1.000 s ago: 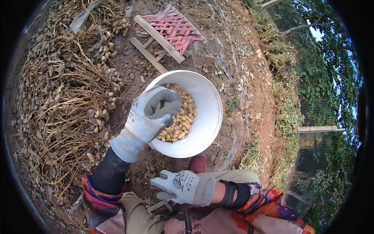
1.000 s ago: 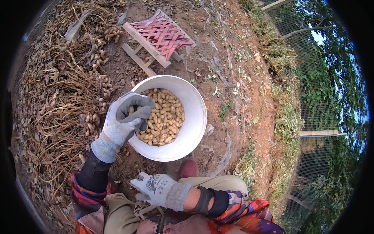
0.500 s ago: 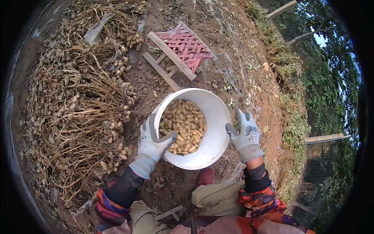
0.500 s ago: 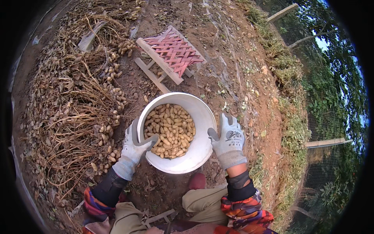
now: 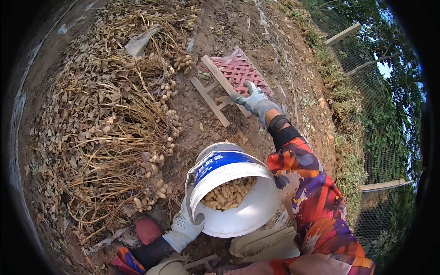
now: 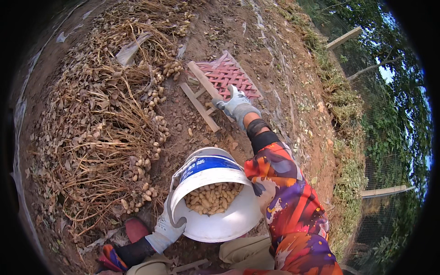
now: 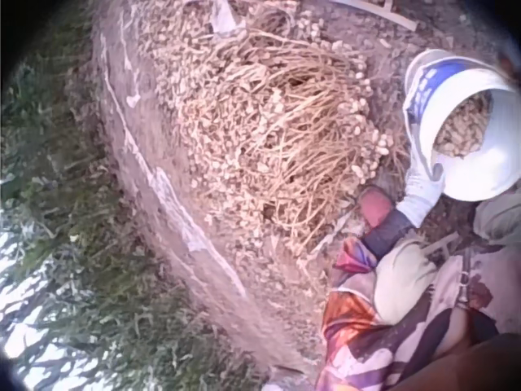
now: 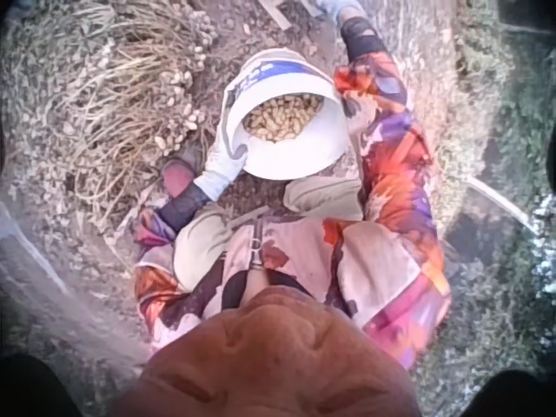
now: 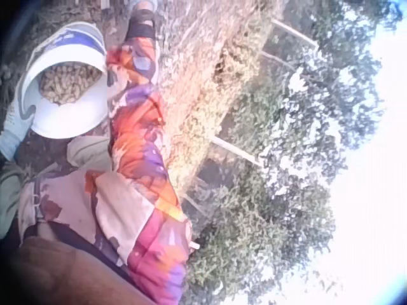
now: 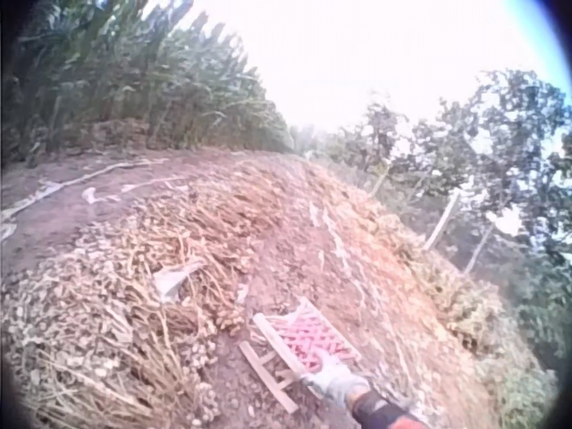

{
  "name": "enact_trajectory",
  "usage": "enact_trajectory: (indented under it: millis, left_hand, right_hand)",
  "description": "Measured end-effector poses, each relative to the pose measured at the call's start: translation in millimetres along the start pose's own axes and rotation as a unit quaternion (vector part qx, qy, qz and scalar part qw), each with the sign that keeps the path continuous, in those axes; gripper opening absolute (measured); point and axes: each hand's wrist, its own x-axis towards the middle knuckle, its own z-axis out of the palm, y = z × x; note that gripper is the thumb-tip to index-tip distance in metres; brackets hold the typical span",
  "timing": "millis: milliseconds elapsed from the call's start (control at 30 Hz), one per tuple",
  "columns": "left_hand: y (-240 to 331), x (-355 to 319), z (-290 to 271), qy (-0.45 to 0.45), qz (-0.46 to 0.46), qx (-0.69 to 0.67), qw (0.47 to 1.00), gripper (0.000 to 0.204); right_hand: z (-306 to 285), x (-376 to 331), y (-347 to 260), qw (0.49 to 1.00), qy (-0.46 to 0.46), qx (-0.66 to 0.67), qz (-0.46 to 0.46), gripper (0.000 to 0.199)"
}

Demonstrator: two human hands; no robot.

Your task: The person sits on a small stool in a garden and harvests peanuts by hand. They pull peanut plants from the soil, shake off dirt, and detach the peanuts from the vines, placing them into a white bucket.

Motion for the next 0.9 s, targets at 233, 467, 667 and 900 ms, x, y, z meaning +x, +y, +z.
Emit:
enact_trajectory:
  millis: [233,467,667,900]
  left_hand:
    - [-11.8,-7.8,-15.8,0.006,-0.016,0.042,0.999,0.08]
    - [-20.3,-9.8,-11.6,0.001,0.023,0.061,0.998,0.077]
    - [-28.6,-9.3,-8.2,0.014,-0.001,0.033,0.999,0.078]
    - [-27.8,-16.1,-10.0,0.001,-0.089,0.045,0.995,0.074]
  right_hand:
    - [52.0,23.2,-5.7,0.931,0.076,-0.358,-0.018,0.055]
    - [-44.7,22.5,69.5,0.92,0.02,-0.382,-0.087,0.044]
    - [-8.3,-58.8,157.8,0.885,0.001,-0.449,-0.126,0.055]
    - [2.0,-130.8,189.1,0.931,0.009,-0.356,-0.077,0.061]
